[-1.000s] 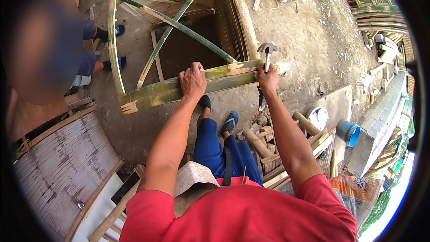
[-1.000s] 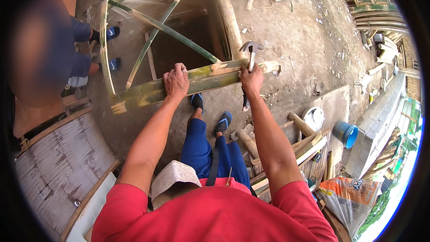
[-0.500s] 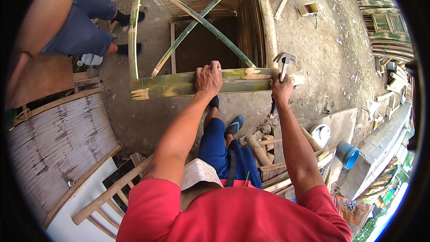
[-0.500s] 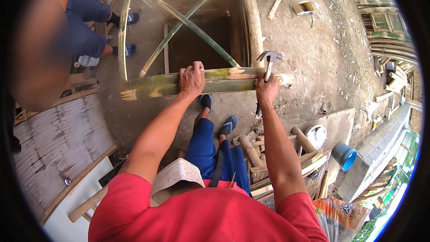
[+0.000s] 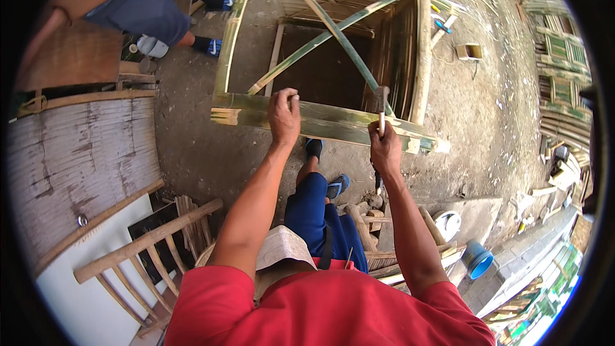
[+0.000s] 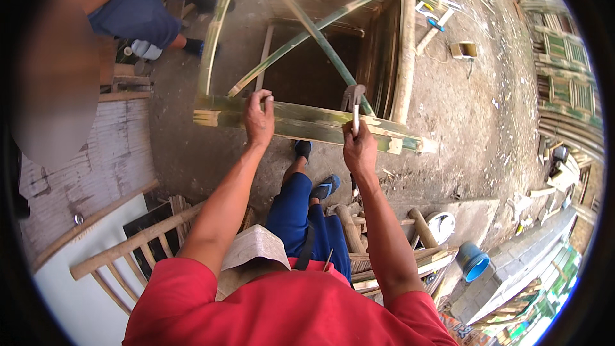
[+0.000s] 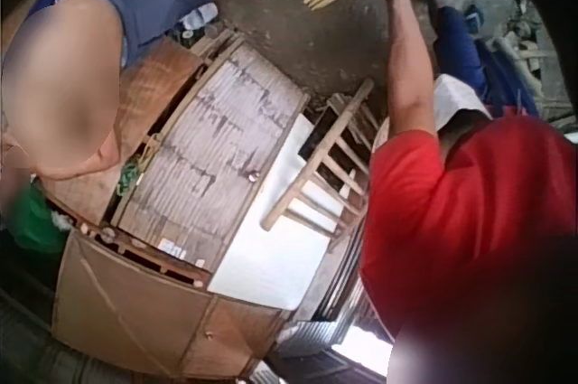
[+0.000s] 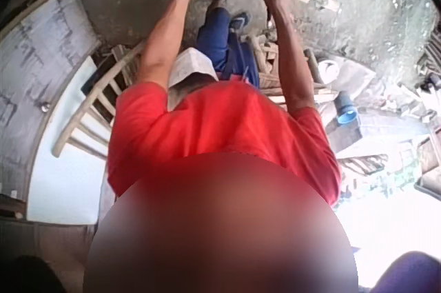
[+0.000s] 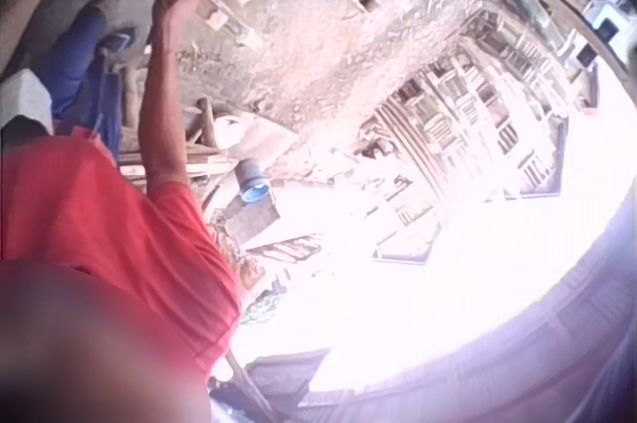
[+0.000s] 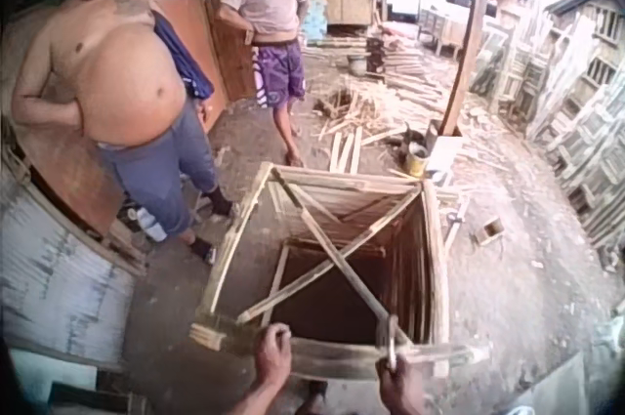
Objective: The person assembles a bamboo frame by hammering nails into joints and attaching bamboo slats. They retrieve nails from a pouch, position slats, and secure them with a hammer while working in a cluttered workshop.
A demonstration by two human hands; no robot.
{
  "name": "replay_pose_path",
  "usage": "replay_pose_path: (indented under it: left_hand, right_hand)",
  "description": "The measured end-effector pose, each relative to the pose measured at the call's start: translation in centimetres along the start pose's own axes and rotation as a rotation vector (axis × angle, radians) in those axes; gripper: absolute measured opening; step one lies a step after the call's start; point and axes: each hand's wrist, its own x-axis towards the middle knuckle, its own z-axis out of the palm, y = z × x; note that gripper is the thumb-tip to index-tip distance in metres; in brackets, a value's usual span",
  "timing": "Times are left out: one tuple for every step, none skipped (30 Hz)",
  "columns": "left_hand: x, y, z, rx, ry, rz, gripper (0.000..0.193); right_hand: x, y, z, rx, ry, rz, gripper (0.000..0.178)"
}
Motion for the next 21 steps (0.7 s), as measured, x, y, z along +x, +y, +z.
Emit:
replay_pose_path:
  left_hand:
    - [0.9, -1.9, -2.3, -0.006, 0.086, -0.11, 0.011]
    - [1.8, -3.9, -4.6, 0.048, 0.226, -0.161, 0.011]
    - [2.8, -6.1, -6.8, 0.086, 0.307, -0.22, 0.013]
    - [3.5, -8.1, -8.6, 0.1, 0.371, -0.324, 0.013]
    - [4.2, -10.1, -10.2, 0.163, 0.382, -0.377, 0.015]
    - [4.6, -11.5, -10.9, 0.191, 0.388, -0.325, 0.016]
    - [5.0, -12.8, -11.4, 0.22, 0.388, -0.285, 0.016]
    - [5.4, -13.8, -11.8, 0.247, 0.387, -0.239, 0.017]
    - [5.5, -14.5, -11.8, 0.241, 0.338, -0.294, 0.022]
    - [5.4, -14.9, -11.9, 0.2, 0.347, -0.29, 0.021]
    - [5.2, -15.0, -11.8, 0.154, 0.33, -0.323, 0.019]
    - [5.1, -15.0, -11.7, 0.106, 0.282, -0.383, 0.018]
    - [5.0, -15.0, -12.0, 0.115, 0.25, -0.398, 0.018]
    - [4.9, -14.8, -12.2, 0.093, 0.244, -0.384, 0.018]
    - [5.1, -14.7, -12.5, 0.073, 0.247, -0.36, 0.017]
    - [5.3, -14.6, -12.8, 0.054, 0.247, -0.336, 0.017]
    - [5.2, -14.3, -13.0, 0.091, 0.25, -0.357, 0.018]
    - [5.3, -14.2, -13.2, 0.105, 0.227, -0.377, 0.018]
    - [5.3, -14.1, -13.4, 0.12, 0.202, -0.397, 0.018]
    - [5.3, -14.1, -13.6, 0.135, 0.176, -0.416, 0.018]
    - [5.3, -14.0, -13.6, 0.108, 0.206, -0.37, 0.018]
  right_hand:
    - [-0.4, -2.1, 1.2, -0.004, -0.075, -0.09, 0.023]
    - [-0.6, -4.2, 2.2, -0.023, -0.193, -0.13, 0.026]
    - [-0.8, -6.1, 3.3, 0.015, -0.21, -0.289, 0.028]
    - [-1.2, -7.7, 4.4, 0.058, -0.225, -0.466, 0.032]
    - [-1.7, -9.1, 5.3, 0.119, -0.353, -0.405, 0.037]
    - [-1.9, -10.3, 6.2, 0.174, -0.506, -0.353, 0.043]
    - [-2.1, -11.3, 7.0, 0.051, -0.615, -0.313, 0.051]
    - [-2.4, -12.1, 8.0, 0.007, -0.618, -0.324, 0.049]
    - [-2.7, -12.9, 9.1, -0.037, -0.618, -0.34, 0.048]
    - [-2.9, -13.6, 10.1, -0.082, -0.622, -0.357, 0.046]
    - [-3.2, -14.2, 11.0, -0.073, -0.601, -0.453, 0.052]
    - [-3.3, -14.9, 11.8, -0.062, -0.578, -0.547, 0.059]
    - [-3.5, -15.5, 12.6, -0.049, -0.559, -0.638, 0.065]
    - [-3.6, -16.2, 13.3, -0.025, -0.522, -0.754, 0.072]
    - [-3.5, -17.0, 14.0, -0.048, -0.553, -0.761, 0.076]
    - [-3.5, -17.7, 14.7, -0.066, -0.568, -0.784, 0.08]
    - [-3.4, -18.3, 15.3, -0.075, -0.587, -0.816, 0.084]
    - [-3.3, -18.8, 16.2, -0.106, -0.588, -0.805, 0.084]
    - [-3.1, -19.1, 17.1, -0.127, -0.592, -0.803, 0.083]
    - [-3.1, -19.3, 17.9, -0.169, -0.613, -0.774, 0.083]
    - [-2.9, -19.4, 18.6, -0.225, -0.598, -0.782, 0.083]
